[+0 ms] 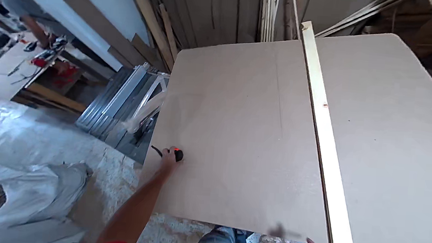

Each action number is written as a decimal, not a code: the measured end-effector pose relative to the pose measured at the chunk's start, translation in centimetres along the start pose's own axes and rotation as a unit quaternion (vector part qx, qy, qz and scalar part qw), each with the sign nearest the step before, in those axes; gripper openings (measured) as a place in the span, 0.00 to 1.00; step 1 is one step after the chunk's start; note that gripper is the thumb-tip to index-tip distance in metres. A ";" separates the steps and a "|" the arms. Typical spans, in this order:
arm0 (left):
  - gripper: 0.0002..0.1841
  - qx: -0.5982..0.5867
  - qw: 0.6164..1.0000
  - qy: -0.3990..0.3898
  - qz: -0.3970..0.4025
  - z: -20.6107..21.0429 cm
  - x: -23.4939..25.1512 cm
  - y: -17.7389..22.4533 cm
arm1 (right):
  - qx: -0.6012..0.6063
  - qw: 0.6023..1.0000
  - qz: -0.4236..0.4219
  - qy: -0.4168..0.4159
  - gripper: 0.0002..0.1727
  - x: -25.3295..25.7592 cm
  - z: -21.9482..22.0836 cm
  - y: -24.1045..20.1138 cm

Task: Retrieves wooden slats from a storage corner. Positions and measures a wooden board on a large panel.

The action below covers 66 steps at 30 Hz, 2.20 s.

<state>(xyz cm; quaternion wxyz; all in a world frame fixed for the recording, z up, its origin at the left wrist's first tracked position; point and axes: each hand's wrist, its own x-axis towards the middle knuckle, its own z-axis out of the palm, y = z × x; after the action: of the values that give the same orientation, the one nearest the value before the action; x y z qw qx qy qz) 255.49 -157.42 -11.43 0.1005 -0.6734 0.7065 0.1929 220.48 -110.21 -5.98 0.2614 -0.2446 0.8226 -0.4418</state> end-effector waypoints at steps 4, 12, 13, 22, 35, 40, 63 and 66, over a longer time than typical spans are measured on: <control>0.33 -0.306 0.949 -0.074 -0.033 1.1 -10.0 5.9 | -0.003 0.998 -0.053 -0.045 0.15 1.7 1.6 -3.0; 0.17 -0.788 0.492 -0.359 -0.092 5.1 -31.3 13.3 | -0.088 0.933 -0.143 -0.318 0.20 0.9 6.3 -9.0; 0.19 -0.794 0.475 -0.357 -0.127 5.1 -31.9 13.8 | -0.120 0.920 -0.108 -0.357 0.27 0.1 7.2 -10.0; 0.25 -0.838 0.446 -0.275 -0.151 4.3 -29.0 9.8 | -0.155 0.881 0.015 -0.446 0.46 0.6 14.3 -13.5; 0.29 -0.433 0.798 -0.405 0.106 0.3 -22.1 0.1 | -0.153 0.864 -0.169 -0.450 0.29 0.6 20.8 -14.9; 0.25 -0.369 0.752 -0.510 0.193 -0.8 -22.8 -4.0 | -0.087 0.805 -0.086 -0.580 0.21 -2.1 21.8 -13.7; 0.11 -0.321 0.933 0.005 -0.163 -4.3 -5.7 -22.3 | -0.309 0.858 -0.012 -0.411 0.16 15.9 16.0 -7.0; 0.12 -0.318 0.923 0.051 -0.212 -2.4 -2.3 -25.2 | -0.349 0.859 -0.011 -0.374 0.13 18.8 12.7 -6.1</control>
<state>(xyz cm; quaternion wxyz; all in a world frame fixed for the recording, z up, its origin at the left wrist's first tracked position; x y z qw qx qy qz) 280.92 -156.75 -11.75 -0.1166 -0.8129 0.4534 0.3466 215.74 -132.70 -10.81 0.4425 -0.4757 0.7602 -0.0039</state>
